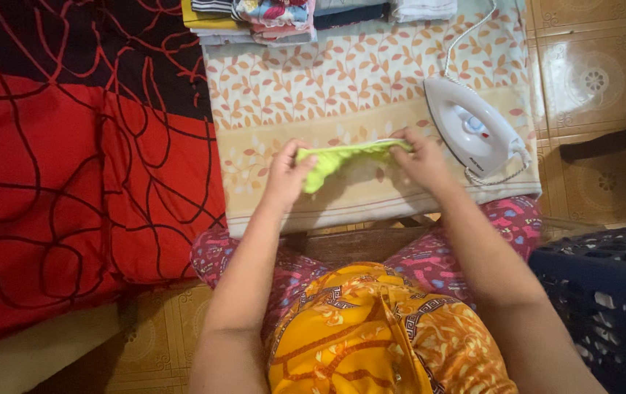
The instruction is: The person folds and irons several items of children's clothing, including small dresses, a hat, and patterned fabric pieces, by laying them on a board, flattening them by hand, and smoothing them with an iron.
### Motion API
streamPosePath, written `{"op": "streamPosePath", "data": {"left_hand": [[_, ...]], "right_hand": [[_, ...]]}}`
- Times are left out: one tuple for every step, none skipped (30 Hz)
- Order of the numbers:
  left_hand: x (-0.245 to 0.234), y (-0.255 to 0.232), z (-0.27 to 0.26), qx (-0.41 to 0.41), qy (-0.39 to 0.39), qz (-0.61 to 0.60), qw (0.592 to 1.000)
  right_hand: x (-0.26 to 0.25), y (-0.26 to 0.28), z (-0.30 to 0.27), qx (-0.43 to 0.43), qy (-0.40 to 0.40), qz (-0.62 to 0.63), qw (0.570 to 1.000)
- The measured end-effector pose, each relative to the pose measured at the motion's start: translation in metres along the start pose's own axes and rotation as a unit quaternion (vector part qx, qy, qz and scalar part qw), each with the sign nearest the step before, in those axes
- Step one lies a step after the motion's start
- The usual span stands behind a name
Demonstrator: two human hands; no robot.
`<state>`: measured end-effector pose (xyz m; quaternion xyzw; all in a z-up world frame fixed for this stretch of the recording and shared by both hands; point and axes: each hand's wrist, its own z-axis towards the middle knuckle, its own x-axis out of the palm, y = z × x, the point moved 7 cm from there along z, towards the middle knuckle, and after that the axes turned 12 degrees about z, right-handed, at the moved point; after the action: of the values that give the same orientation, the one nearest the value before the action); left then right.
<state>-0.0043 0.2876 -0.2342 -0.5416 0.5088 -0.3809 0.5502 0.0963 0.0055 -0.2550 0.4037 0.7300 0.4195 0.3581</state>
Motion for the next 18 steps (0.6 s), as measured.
{"op": "streamPosePath", "data": {"left_hand": [[0.001, 0.019, 0.0, -0.122, 0.005, -0.166, 0.979], [0.0, 0.026, 0.001, -0.123, 0.006, -0.167, 0.978], [0.001, 0.035, 0.003, -0.121, 0.012, -0.21, 0.97], [0.003, 0.046, 0.004, -0.117, 0.017, -0.252, 0.96], [0.007, 0.059, 0.004, -0.117, 0.018, -0.252, 0.96], [0.008, 0.079, 0.002, -0.15, -0.03, -0.254, 0.955], [0.009, 0.098, 0.0, -0.181, -0.077, -0.256, 0.946], [0.015, 0.111, -0.004, -0.183, -0.077, -0.255, 0.946], [0.017, 0.13, -0.017, -0.239, -0.123, -0.229, 0.935], [0.019, 0.145, -0.033, -0.295, -0.17, -0.203, 0.918], [0.026, 0.151, -0.043, -0.297, -0.171, -0.201, 0.918], [0.034, 0.156, -0.054, -0.297, -0.203, -0.297, 0.885], [0.037, 0.158, -0.065, -0.293, -0.234, -0.389, 0.841], [0.036, 0.156, -0.073, -0.292, -0.235, -0.389, 0.841], [0.036, 0.151, -0.08, -0.298, -0.224, -0.384, 0.845], [0.035, 0.145, -0.085, -0.308, -0.214, -0.372, 0.849], [0.031, 0.136, -0.089, -0.314, -0.207, -0.351, 0.858], [0.028, 0.126, -0.09, -0.313, -0.201, -0.319, 0.872]], "right_hand": [[-0.004, 0.006, 0.002, 0.0, -0.001, -0.001, 1.0], [-0.007, 0.017, 0.004, -0.054, 0.017, 0.064, 0.996], [-0.009, 0.027, 0.006, -0.108, 0.035, 0.129, 0.985], [-0.007, 0.028, 0.011, -0.107, 0.034, 0.129, 0.985], [-0.008, 0.029, 0.017, -0.118, -0.008, 0.08, 0.99], [-0.009, 0.031, 0.024, -0.128, -0.05, 0.03, 0.99], [-0.004, 0.033, 0.034, -0.128, -0.051, 0.031, 0.99], [0.0, 0.05, 0.038, -0.236, -0.067, 0.024, 0.969], [0.004, 0.063, 0.035, -0.341, -0.081, 0.016, 0.936], [0.009, 0.064, 0.037, -0.339, -0.08, 0.018, 0.937], [0.016, 0.067, 0.038, -0.35, -0.082, -0.027, 0.933], [0.024, 0.071, 0.04, -0.363, -0.084, -0.072, 0.925], [0.036, 0.06, 0.039, -0.293, -0.058, -0.088, 0.95], [0.046, 0.045, 0.03, -0.221, -0.03, -0.105, 0.969], [0.064, 0.044, 0.018, -0.258, 0.01, -0.181, 0.949], [0.082, 0.038, 0.002, -0.289, 0.05, -0.255, 0.921], [0.097, 0.033, -0.02, -0.34, 0.098, -0.265, 0.897], [0.111, 0.027, -0.043, -0.388, 0.146, -0.273, 0.868]]}}
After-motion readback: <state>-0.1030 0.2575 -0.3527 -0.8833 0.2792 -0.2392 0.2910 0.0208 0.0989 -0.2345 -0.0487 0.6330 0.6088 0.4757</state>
